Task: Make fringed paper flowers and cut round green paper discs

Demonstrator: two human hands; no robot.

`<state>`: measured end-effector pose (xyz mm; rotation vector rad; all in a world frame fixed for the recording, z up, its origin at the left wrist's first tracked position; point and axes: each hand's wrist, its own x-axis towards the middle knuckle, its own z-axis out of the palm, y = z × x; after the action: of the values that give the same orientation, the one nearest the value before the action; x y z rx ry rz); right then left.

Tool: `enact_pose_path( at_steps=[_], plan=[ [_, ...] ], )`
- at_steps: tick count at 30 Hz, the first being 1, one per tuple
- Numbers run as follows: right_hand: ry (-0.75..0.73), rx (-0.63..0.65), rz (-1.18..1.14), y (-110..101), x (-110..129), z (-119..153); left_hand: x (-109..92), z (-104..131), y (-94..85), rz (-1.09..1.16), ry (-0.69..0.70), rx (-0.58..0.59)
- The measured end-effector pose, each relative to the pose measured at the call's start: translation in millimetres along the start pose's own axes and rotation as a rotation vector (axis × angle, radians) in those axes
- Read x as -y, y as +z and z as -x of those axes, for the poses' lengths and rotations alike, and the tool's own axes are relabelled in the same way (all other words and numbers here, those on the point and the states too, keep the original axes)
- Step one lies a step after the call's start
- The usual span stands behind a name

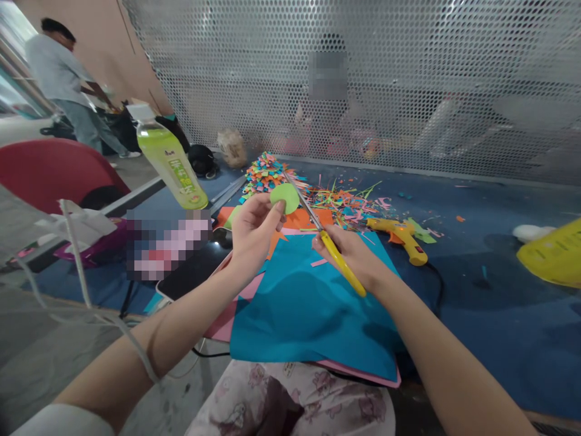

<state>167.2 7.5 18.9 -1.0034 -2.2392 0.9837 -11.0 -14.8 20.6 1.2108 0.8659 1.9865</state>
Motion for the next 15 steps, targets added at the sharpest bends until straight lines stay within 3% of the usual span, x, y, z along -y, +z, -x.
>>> enact_pose_path(
  at_steps=[15],
  plan=[
    [-0.011,-0.001,-0.007,-0.1,-3.9,0.2,0.1,-0.3,1.0,0.035,-0.019,-0.015]
  ],
)
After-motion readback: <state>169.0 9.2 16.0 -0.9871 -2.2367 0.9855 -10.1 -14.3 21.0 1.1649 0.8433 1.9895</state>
